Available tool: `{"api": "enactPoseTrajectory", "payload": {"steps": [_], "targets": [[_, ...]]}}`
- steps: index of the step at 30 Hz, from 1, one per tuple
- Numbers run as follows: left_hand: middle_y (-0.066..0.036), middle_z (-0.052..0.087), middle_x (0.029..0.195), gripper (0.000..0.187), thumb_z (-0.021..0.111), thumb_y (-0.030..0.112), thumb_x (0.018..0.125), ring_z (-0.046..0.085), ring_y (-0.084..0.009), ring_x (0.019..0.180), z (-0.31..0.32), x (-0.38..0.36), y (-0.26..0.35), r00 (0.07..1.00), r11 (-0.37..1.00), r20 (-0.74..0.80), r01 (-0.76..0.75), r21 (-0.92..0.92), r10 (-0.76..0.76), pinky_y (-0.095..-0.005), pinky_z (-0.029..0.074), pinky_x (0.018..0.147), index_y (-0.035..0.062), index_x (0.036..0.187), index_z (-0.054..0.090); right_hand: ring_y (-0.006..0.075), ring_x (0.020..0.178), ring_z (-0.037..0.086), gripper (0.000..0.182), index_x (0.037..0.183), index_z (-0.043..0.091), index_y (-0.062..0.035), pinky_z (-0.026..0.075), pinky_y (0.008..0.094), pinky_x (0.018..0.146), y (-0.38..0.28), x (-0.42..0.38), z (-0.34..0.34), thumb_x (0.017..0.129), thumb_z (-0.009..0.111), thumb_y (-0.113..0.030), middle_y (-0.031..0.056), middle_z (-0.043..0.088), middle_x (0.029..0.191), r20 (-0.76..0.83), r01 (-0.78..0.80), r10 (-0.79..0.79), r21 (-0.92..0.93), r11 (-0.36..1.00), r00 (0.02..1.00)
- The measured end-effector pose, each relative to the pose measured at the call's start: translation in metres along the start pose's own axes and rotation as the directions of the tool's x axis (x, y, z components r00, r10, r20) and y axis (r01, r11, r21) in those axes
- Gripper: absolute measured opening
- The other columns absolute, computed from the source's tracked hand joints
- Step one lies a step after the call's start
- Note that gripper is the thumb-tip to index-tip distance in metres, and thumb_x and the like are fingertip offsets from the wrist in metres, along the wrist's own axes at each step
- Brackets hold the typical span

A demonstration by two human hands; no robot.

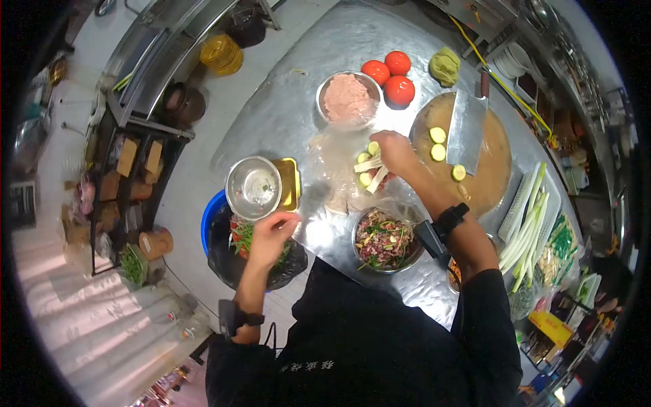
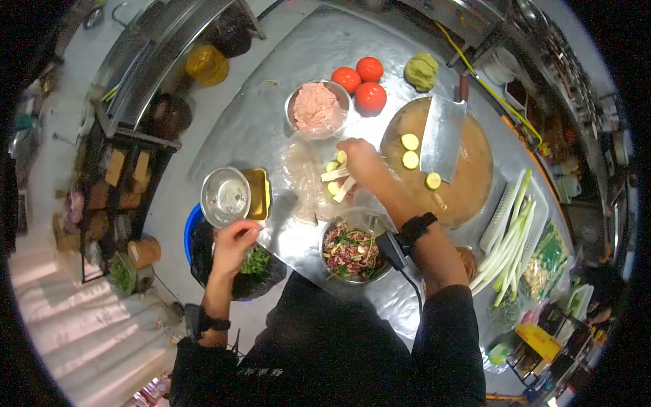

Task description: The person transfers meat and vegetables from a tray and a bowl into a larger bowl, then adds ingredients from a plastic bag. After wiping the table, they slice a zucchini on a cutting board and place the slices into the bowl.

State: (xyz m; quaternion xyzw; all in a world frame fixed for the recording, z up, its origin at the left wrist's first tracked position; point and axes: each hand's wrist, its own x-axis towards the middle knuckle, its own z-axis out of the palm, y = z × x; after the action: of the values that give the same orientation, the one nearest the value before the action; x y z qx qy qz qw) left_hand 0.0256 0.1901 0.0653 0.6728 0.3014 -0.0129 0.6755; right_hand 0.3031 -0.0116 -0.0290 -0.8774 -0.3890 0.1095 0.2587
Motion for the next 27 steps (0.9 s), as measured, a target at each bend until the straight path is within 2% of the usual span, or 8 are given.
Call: {"api": "enactPoseTrajectory", "payload": {"steps": [2, 6, 12, 16, 19, 20, 24, 27], "targets": [[-0.002, 0.059, 0.078, 0.007, 0.061, 0.001, 0.084, 0.054, -0.0088, 0.069, -0.029, -0.026, -0.022, 0.98, 0.956, -0.085, -0.155, 0.251, 0.181, -0.0208, 0.044, 0.063, -0.0022, 0.09, 0.065, 0.0336, 0.091, 0.062, 0.022, 0.095, 0.064, -0.0043, 0.05, 0.0429, 0.08, -0.004, 0.011, -0.001, 0.077, 0.051, -0.002, 0.0148, 0.064, 0.095, 0.034, -0.041, 0.047, -0.153, 0.987, 0.998], [-0.008, 0.059, 0.07, 0.003, 0.064, 0.001, 0.078, 0.057, -0.0141, 0.061, -0.077, -0.078, -0.074, 0.904, 0.793, -0.332, -0.012, 0.609, 0.268, -0.0257, 0.046, 0.058, -0.001, 0.077, 0.065, 0.034, 0.086, 0.062, 0.013, 0.085, 0.062, -0.0051, 0.051, 0.0449, 0.078, 0.003, 0.019, 0.015, 0.078, 0.057, -0.014, 0.0143, 0.064, 0.093, 0.048, -0.097, 0.124, -0.374, 0.923, 0.991], [-0.013, 0.066, 0.083, 0.03, 0.066, 0.005, 0.074, 0.065, -0.0248, 0.073, -0.128, -0.122, -0.132, 0.841, 0.729, -0.54, 0.391, 0.562, -0.036, -0.0329, 0.051, 0.068, 0.0055, 0.103, 0.06, 0.0349, 0.096, 0.059, 0.023, 0.101, 0.061, -0.0054, 0.048, 0.0444, 0.082, -0.017, 0.022, 0.004, 0.079, 0.052, -0.006, 0.0176, 0.062, 0.098, 0.208, -0.004, 0.089, -0.378, 0.926, 0.974], [-0.017, 0.067, 0.092, 0.045, 0.064, 0.007, 0.075, 0.065, -0.0327, 0.083, -0.13, -0.116, -0.134, 0.855, 0.528, -0.516, 0.412, 0.743, 0.059, -0.0405, 0.051, 0.074, 0.008, 0.118, 0.051, 0.0395, 0.095, 0.058, 0.029, 0.104, 0.057, -0.0017, 0.047, 0.0457, 0.083, 0.004, 0.023, 0.008, 0.077, 0.048, 0.001, 0.022, 0.06, 0.1, 0.165, 0.056, -0.002, -0.322, 0.945, 0.986], [-0.019, 0.065, 0.089, 0.029, 0.062, 0.012, 0.077, 0.063, -0.0372, 0.082, -0.099, -0.09, -0.107, 0.892, 0.544, -0.434, 0.306, 0.782, 0.122, -0.044, 0.05, 0.072, 0.0057, 0.105, 0.06, 0.0387, 0.098, 0.058, 0.027, 0.099, 0.059, -0.0017, 0.046, 0.0455, 0.084, -0.013, 0.012, -0.017, 0.077, 0.045, 0.003, 0.0215, 0.06, 0.101, 0.158, -0.099, 0.136, -0.219, 0.971, 0.978], [-0.019, 0.065, 0.087, 0.025, 0.062, 0.013, 0.078, 0.063, -0.0378, 0.08, -0.086, -0.08, -0.094, 0.907, 0.537, -0.404, 0.283, 0.795, 0.121, -0.0444, 0.049, 0.07, 0.0054, 0.102, 0.061, 0.0379, 0.1, 0.058, 0.03, 0.101, 0.061, -0.0028, 0.046, 0.0441, 0.084, -0.001, 0.009, -0.011, 0.077, 0.045, 0.003, 0.02, 0.061, 0.102, 0.122, -0.158, 0.153, 0.032, 0.987, 0.981], [-0.015, 0.066, 0.075, 0.018, 0.06, 0.017, 0.081, 0.064, -0.0375, 0.073, -0.063, -0.053, -0.07, 0.965, 0.557, -0.252, 0.171, 0.813, 0.072, -0.0452, 0.051, 0.07, 0.0062, 0.095, 0.064, 0.0351, 0.095, 0.06, 0.029, 0.098, 0.065, -0.0059, 0.048, 0.0433, 0.085, 0.004, 0.005, -0.007, 0.078, 0.045, -0.001, 0.0181, 0.061, 0.1, 0.111, 0.124, -0.119, -0.04, 0.992, 0.987], [-0.016, 0.066, 0.082, 0.016, 0.06, 0.014, 0.079, 0.064, -0.0371, 0.077, -0.082, -0.052, -0.085, 0.962, 0.484, -0.271, 0.226, 0.846, 0.023, -0.0449, 0.05, 0.072, 0.0081, 0.093, 0.065, 0.036, 0.092, 0.06, 0.021, 0.095, 0.065, -0.0103, 0.047, 0.0442, 0.081, 0.002, 0.003, -0.002, 0.077, 0.054, -0.01, 0.0165, 0.059, 0.096, 0.207, -0.024, 0.061, -0.179, 0.984, 0.976]]}}
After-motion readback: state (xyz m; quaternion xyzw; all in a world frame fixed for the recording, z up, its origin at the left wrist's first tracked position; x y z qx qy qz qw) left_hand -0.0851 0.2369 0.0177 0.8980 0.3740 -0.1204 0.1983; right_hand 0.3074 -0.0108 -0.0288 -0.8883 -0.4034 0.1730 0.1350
